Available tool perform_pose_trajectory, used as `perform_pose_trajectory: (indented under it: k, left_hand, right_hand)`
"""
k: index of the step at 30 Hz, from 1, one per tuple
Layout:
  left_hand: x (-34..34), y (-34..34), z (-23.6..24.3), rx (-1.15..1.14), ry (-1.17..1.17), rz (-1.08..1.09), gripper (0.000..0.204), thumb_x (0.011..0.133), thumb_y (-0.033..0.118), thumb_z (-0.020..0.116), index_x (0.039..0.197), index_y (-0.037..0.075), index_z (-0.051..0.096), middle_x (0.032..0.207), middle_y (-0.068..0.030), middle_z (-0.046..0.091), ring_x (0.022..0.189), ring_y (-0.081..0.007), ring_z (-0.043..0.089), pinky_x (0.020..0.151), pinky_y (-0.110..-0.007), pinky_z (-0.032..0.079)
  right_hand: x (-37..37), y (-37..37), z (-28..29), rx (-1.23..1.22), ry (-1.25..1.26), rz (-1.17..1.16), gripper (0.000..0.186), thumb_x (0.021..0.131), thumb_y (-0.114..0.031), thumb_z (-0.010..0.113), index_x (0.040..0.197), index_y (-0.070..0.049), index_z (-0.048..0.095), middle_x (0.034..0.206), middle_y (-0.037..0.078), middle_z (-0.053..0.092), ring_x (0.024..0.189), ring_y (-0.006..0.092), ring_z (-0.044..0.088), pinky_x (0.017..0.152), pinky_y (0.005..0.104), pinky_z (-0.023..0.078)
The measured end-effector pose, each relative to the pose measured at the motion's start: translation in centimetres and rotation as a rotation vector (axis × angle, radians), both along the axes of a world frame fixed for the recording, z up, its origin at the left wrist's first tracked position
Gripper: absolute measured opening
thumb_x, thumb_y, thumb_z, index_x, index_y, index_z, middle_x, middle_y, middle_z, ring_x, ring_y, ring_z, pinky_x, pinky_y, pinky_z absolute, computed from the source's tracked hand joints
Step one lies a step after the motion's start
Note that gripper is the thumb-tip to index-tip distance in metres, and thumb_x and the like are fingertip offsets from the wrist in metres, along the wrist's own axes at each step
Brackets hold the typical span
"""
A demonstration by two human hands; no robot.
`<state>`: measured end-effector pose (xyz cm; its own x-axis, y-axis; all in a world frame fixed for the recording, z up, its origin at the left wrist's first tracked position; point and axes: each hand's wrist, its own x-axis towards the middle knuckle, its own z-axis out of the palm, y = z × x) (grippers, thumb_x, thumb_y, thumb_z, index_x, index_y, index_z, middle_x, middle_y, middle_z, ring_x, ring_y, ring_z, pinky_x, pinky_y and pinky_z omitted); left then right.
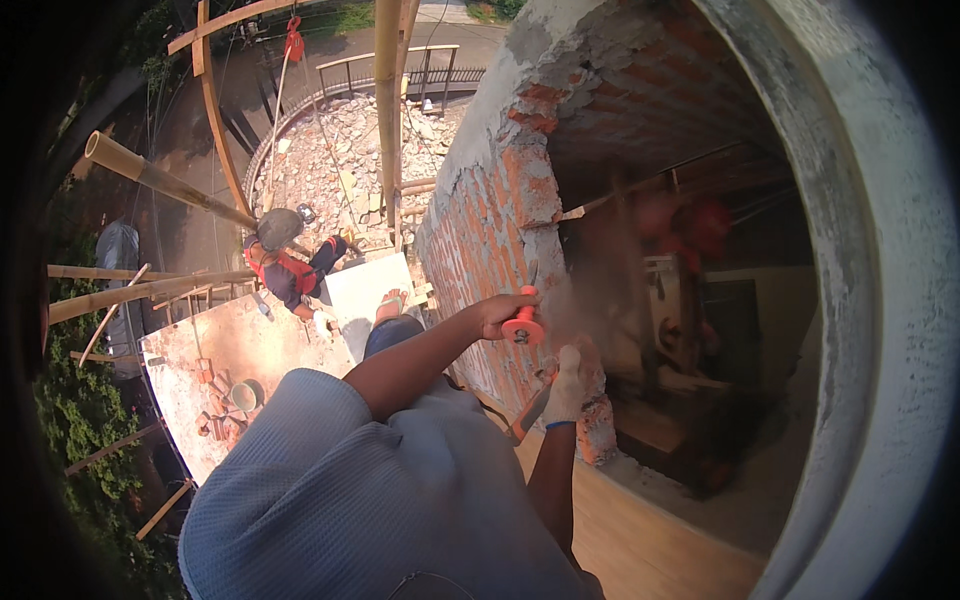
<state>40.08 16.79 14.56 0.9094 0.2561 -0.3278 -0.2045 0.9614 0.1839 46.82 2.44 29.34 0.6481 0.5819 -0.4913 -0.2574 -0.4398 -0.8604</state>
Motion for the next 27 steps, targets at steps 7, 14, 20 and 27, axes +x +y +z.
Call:
perform_pose_trajectory:
  k: [7,14,20,27]
  left_hand:
    - [-9.6,-6.9,-1.0,-0.184,-0.206,0.189,0.042,0.099,0.043,0.053,0.117,0.006,0.054,0.106,-0.0102,0.063,0.099,-0.0245,0.066,0.083,-0.040,0.059]
    - [-18.3,-7.7,-3.4,-0.276,0.049,0.475,0.033,0.096,0.032,0.056,0.113,0.004,0.059,0.098,-0.0082,0.062,0.089,-0.0204,0.065,0.075,-0.037,0.059]
    - [-20.5,-5.6,-8.8,-0.470,0.123,0.527,0.017,0.094,0.023,0.056,0.095,0.007,0.057,0.079,-0.0060,0.059,0.070,-0.0190,0.061,0.064,-0.035,0.055]
    - [-27.5,-8.2,-14.8,-0.592,0.382,0.879,0.009,0.094,0.018,0.055,0.089,0.011,0.052,0.072,-0.0013,0.055,0.065,-0.0185,0.058,0.060,-0.035,0.054]
  right_hand:
    - [-5.2,3.2,-3.6,-0.155,0.006,0.530,0.048,0.098,-0.046,0.045,0.111,-0.002,0.062,0.088,0.004,0.063,0.069,0.0109,0.059,0.058,0.0269,0.048]
    - [-11.0,3.3,-11.1,-0.201,-0.405,1.138,0.038,0.097,-0.029,0.043,0.117,0.000,0.057,0.097,0.018,0.063,0.086,0.0307,0.065,0.078,0.0395,0.051]
    - [-10.0,7.9,-8.9,-0.258,-0.762,1.451,0.033,0.094,-0.027,0.056,0.115,-0.001,0.058,0.084,0.012,0.063,0.071,0.0214,0.064,0.064,0.0361,0.050]
    - [-1.8,22.3,-2.8,-0.376,-1.165,0.516,0.092,0.080,-0.042,0.072,0.147,0.004,0.028,0.147,0.027,0.037,0.137,0.0360,0.038,0.113,0.0414,0.032]
